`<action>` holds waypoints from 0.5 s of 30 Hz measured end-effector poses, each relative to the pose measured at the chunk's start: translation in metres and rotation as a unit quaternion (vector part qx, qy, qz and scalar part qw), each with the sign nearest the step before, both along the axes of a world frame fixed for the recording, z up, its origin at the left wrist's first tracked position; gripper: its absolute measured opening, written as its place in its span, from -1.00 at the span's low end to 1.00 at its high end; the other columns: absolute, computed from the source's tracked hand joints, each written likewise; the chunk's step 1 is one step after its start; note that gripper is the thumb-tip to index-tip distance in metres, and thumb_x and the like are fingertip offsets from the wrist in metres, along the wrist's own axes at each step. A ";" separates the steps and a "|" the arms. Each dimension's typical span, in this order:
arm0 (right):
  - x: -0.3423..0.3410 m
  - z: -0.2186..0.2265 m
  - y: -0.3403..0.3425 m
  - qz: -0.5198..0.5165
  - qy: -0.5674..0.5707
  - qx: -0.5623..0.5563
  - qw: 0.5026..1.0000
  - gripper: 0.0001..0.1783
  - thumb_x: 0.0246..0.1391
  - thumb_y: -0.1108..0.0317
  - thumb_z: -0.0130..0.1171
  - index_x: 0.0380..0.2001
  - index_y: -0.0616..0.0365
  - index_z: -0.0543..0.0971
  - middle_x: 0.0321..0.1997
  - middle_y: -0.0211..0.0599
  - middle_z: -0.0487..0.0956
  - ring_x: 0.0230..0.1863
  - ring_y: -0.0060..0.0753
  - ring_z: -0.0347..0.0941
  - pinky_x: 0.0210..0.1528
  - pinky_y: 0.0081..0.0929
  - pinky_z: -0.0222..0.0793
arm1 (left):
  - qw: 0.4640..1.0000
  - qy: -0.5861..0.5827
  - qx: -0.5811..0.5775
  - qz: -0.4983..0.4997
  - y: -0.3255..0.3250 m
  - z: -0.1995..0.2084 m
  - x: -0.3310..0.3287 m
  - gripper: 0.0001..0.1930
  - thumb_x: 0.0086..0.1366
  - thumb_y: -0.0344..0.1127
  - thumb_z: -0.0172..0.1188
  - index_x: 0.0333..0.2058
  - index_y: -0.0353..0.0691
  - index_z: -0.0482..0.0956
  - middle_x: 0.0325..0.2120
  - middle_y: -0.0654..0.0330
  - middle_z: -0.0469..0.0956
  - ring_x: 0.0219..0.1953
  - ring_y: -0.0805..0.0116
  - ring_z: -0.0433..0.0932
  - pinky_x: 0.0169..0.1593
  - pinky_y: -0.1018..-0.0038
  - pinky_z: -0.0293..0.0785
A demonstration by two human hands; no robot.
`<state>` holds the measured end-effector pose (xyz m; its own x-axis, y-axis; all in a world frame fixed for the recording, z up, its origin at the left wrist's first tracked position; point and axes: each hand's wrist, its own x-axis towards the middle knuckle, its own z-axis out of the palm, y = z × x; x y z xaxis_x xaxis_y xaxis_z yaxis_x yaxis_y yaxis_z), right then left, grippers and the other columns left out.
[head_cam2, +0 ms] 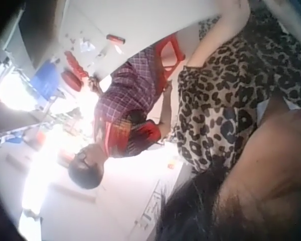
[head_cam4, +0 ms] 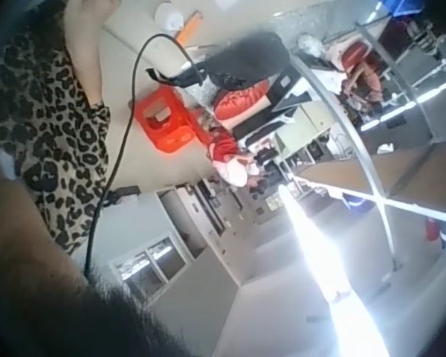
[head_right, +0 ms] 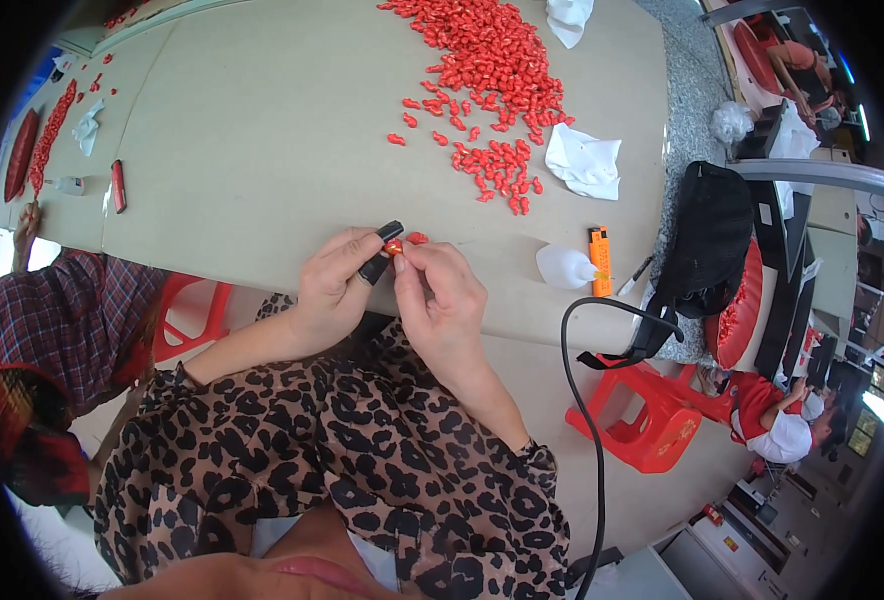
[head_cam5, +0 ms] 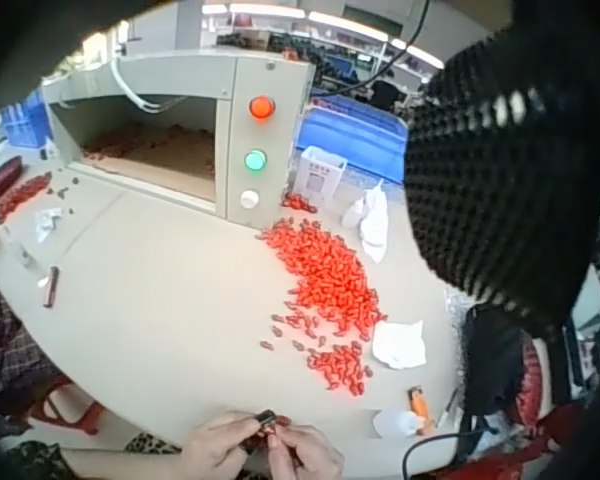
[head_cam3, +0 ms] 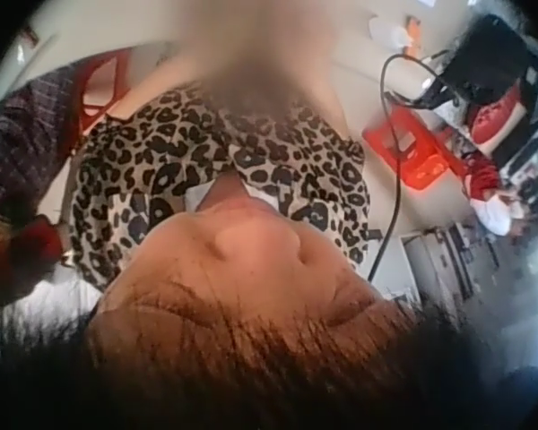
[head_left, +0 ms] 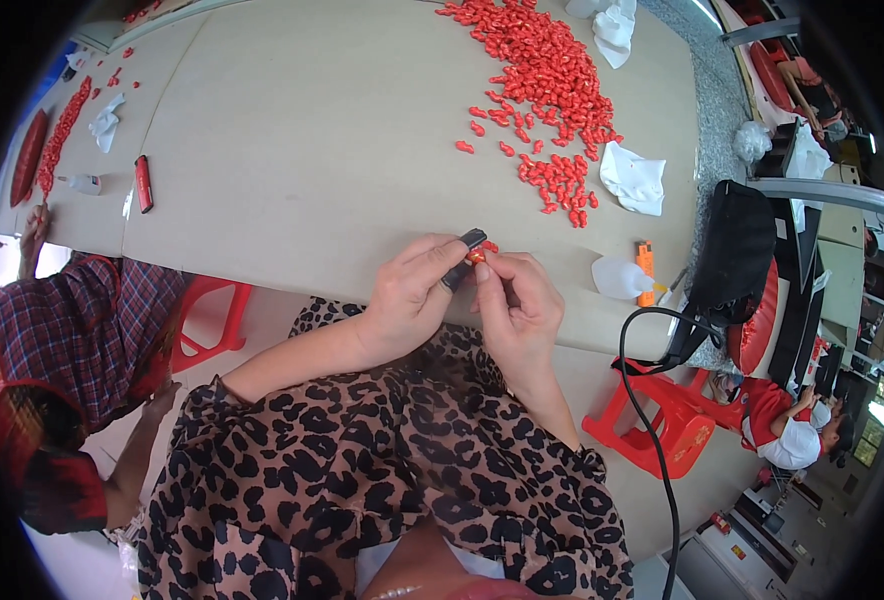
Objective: The person applies glue from a bottle to small red toy parts and assembles them onto a black base part.
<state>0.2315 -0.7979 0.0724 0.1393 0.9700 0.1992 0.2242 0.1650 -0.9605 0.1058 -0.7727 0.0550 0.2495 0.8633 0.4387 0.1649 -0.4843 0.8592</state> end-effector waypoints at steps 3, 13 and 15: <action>0.002 0.001 0.002 -0.001 -0.013 0.007 1.000 -0.90 -0.14 0.62 0.03 -0.44 0.33 0.44 -0.51 -0.20 0.44 -0.55 -0.49 0.37 -0.50 -0.66 0.29 | 1.000 -0.002 -0.022 -0.007 0.003 0.004 0.002 -0.73 -0.03 -0.65 -0.02 -0.28 -0.33 0.41 -0.39 0.07 0.43 -0.40 0.23 0.46 -0.38 0.51 0.39; 0.008 0.005 0.003 0.017 0.044 -0.023 0.999 -0.90 -0.06 0.59 -0.02 -0.40 0.35 0.43 -0.44 -0.22 0.42 -0.62 -0.61 0.36 -0.63 -0.75 0.31 | 1.000 -0.007 -0.017 0.000 0.003 0.001 0.009 -0.72 -0.03 -0.64 -0.01 -0.27 -0.34 0.41 -0.39 0.07 0.43 -0.43 0.27 0.45 -0.39 0.54 0.38; 0.008 0.004 0.004 0.016 0.050 -0.023 0.998 -0.91 -0.07 0.59 -0.02 -0.41 0.35 0.43 -0.44 -0.22 0.41 -0.62 -0.61 0.36 -0.63 -0.75 0.31 | 1.000 -0.009 0.001 0.009 0.004 -0.001 0.011 -0.72 -0.02 -0.64 -0.01 -0.26 -0.34 0.41 -0.39 0.07 0.43 -0.42 0.28 0.45 -0.39 0.54 0.39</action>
<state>0.2396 -0.7944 0.0767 0.1249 0.9821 0.1410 0.1227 0.1258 -0.9844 0.1163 -0.7687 0.0538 0.2251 0.8667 0.4451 0.1583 -0.4833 0.8610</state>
